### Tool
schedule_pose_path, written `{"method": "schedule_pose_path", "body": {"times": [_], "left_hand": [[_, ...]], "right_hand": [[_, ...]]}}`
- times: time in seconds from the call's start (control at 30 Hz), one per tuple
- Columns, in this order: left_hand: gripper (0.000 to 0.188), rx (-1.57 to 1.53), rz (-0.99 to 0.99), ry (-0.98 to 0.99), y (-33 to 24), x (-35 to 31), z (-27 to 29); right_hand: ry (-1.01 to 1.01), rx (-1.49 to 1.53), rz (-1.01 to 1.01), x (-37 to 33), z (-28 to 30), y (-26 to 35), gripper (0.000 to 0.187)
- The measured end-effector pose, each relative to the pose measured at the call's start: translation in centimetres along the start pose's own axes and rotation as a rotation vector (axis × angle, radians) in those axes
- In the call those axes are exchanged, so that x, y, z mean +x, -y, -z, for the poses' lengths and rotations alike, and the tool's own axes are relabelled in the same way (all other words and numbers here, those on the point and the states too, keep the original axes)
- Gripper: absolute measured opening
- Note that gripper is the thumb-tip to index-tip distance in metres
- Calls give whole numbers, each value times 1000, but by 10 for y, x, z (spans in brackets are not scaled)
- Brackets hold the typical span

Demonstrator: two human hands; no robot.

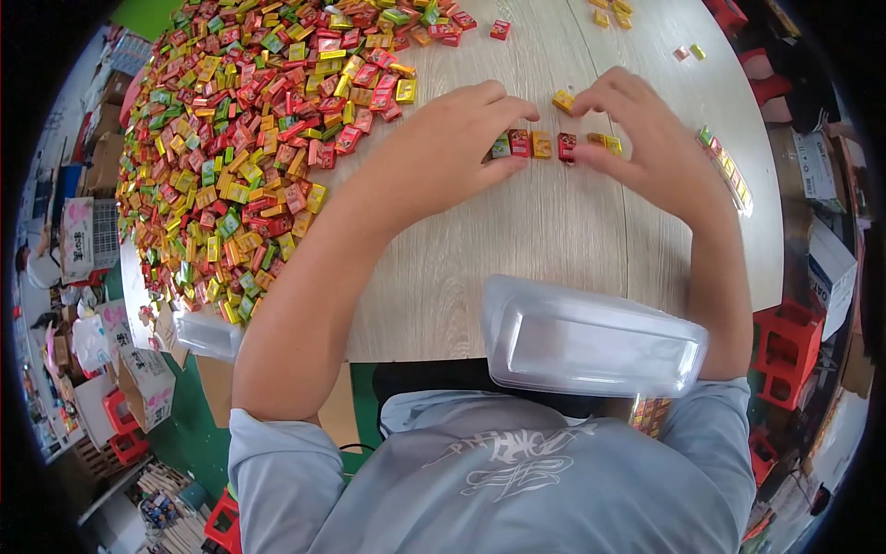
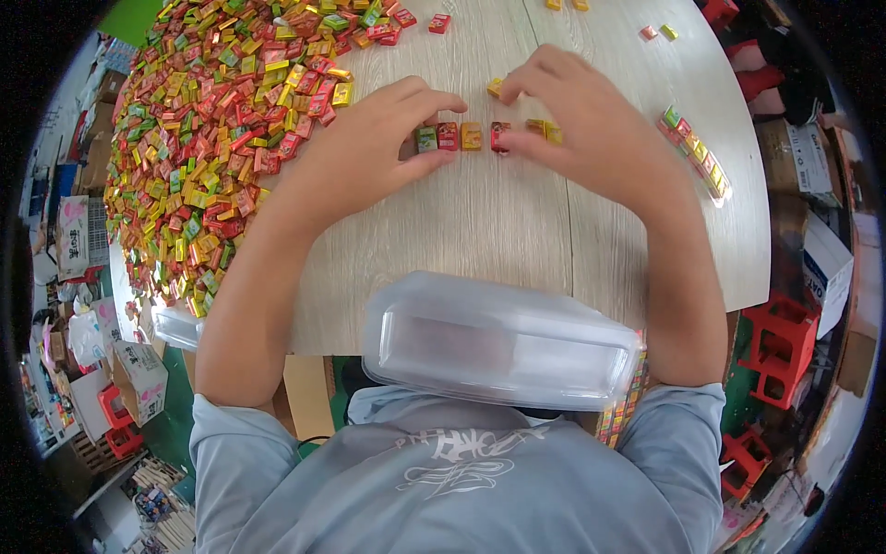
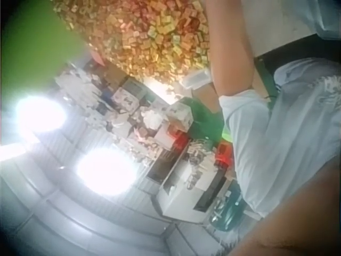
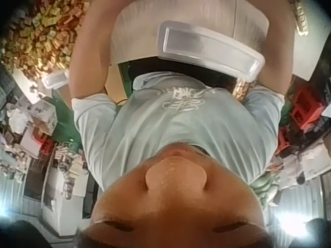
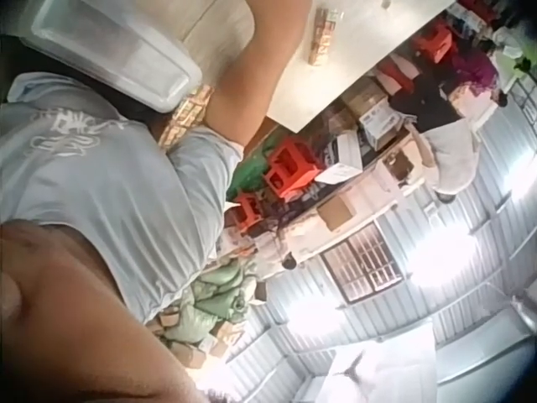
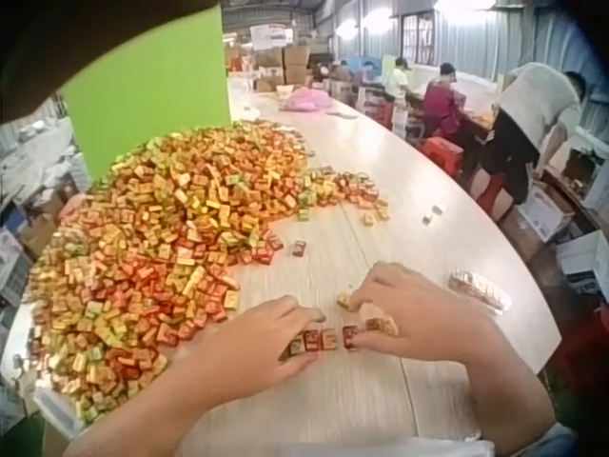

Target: Arranging small colorful blocks into sets of five and placing them into a plastic mold or container.

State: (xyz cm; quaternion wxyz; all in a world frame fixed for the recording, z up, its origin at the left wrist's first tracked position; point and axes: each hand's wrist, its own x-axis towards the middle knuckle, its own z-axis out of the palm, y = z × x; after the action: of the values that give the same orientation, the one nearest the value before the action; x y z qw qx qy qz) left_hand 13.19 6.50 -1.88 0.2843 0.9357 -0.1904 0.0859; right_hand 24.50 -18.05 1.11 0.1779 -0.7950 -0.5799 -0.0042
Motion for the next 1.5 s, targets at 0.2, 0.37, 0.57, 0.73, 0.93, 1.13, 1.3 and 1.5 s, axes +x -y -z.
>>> {"method": "schedule_pose_path", "body": {"times": [0.2,0.37,0.57,0.73,0.93,1.13,1.3,1.5], "left_hand": [[39,15,-14,10,-1,3,-1],[39,-31,-17,-10,2,1,0],[41,-43,-25,-37,1,2,-5],[45,5,-18,-1,4,-1,-5],[41,17,-21,-45,-1,3,-12],[34,73,33,-65,-12,9,-20],[28,97,-9,-114,-11,10,-20],[27,116,35,-89,-15,9,-20]], "right_hand": [[-98,-57,-71,11,-11,-23,19],[18,-46,-517,0,13,-33,11],[222,240,-588,-19,28,-29,10],[214,202,-519,-17,33,-21,17],[176,241,-391,-20,21,-2,38],[153,154,-348,-5,2,15,38],[136,148,-301,-1,0,10,33],[101,98,-285,0,2,24,32]]}}
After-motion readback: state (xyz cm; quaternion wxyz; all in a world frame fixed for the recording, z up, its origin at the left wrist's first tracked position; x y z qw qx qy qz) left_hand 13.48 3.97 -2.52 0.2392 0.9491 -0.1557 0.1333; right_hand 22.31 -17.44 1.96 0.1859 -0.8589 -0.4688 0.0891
